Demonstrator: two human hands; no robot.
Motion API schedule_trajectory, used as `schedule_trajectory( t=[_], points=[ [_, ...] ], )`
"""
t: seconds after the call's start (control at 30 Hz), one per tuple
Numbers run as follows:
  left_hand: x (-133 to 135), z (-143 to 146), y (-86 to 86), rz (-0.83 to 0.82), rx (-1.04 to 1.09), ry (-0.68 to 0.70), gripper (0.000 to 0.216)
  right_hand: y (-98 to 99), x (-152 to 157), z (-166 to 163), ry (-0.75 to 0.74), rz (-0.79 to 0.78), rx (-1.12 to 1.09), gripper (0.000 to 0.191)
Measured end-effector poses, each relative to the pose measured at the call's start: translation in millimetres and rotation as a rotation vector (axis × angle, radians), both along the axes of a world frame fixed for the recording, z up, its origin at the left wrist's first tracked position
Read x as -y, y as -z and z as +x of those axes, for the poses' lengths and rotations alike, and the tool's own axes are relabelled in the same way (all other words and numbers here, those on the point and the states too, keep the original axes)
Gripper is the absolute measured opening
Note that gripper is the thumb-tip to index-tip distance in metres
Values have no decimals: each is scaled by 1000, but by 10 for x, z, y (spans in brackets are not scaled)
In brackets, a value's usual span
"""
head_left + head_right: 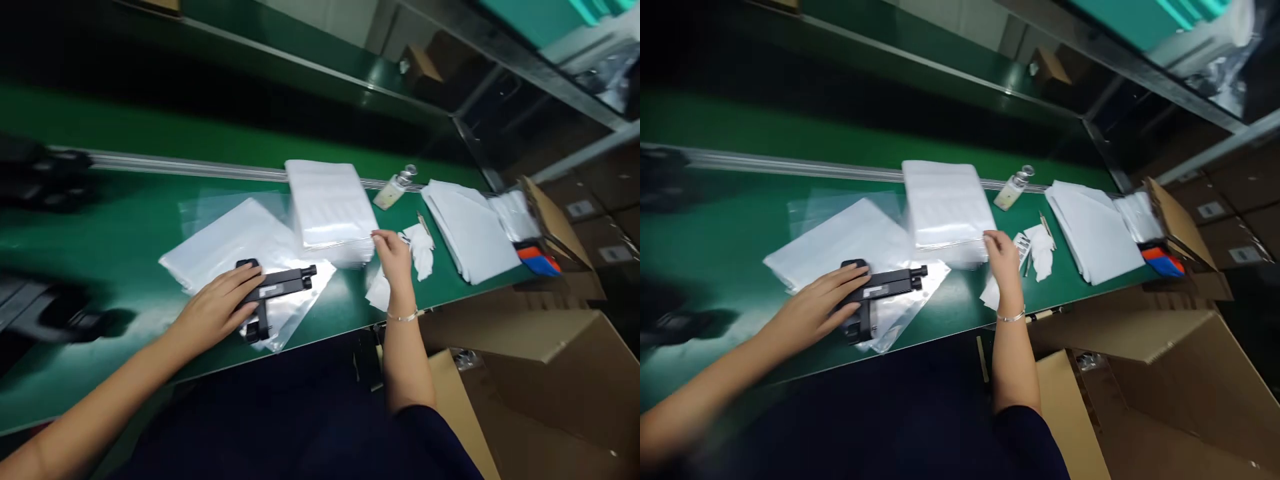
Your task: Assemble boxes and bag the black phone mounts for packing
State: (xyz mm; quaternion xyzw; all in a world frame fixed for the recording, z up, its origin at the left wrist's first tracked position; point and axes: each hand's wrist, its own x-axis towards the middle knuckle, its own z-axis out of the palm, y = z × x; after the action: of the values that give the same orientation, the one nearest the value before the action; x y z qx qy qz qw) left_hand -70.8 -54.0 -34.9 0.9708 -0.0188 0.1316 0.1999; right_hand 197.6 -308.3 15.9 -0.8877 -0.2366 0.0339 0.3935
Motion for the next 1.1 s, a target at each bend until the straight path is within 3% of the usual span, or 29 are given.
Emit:
schedule_trajectory(
  t=[0.07,0.17,0.27,0.47,0.6,0.83,1.0,1.1],
  points=[
    [-37,7,74,3,12,14,47,-64,344,410,316,-180,30,30],
    [-61,8,113,37,25,30,50,-58,750,771,504,-413,-73,21],
    [-50,6,110,57,31,28,52,76,895,819,480,-473,-188,10],
    [-45,20,120,83,33,26,55,234,1030,829,481,-459,-143,22],
    [-61,25,133,117,54,28,56,184,1176,1176,600,-436,-28,32],
    [-41,18,141,124,54,1,56,143,1000,1805,600,-504,-140,12],
    [-33,39,145,117,65,-2,56,-25,846,1835,614,-520,-59,16],
    [3,24,99,87,27,-10,52,-205,839,1642,615,-493,86,35]
  ],
)
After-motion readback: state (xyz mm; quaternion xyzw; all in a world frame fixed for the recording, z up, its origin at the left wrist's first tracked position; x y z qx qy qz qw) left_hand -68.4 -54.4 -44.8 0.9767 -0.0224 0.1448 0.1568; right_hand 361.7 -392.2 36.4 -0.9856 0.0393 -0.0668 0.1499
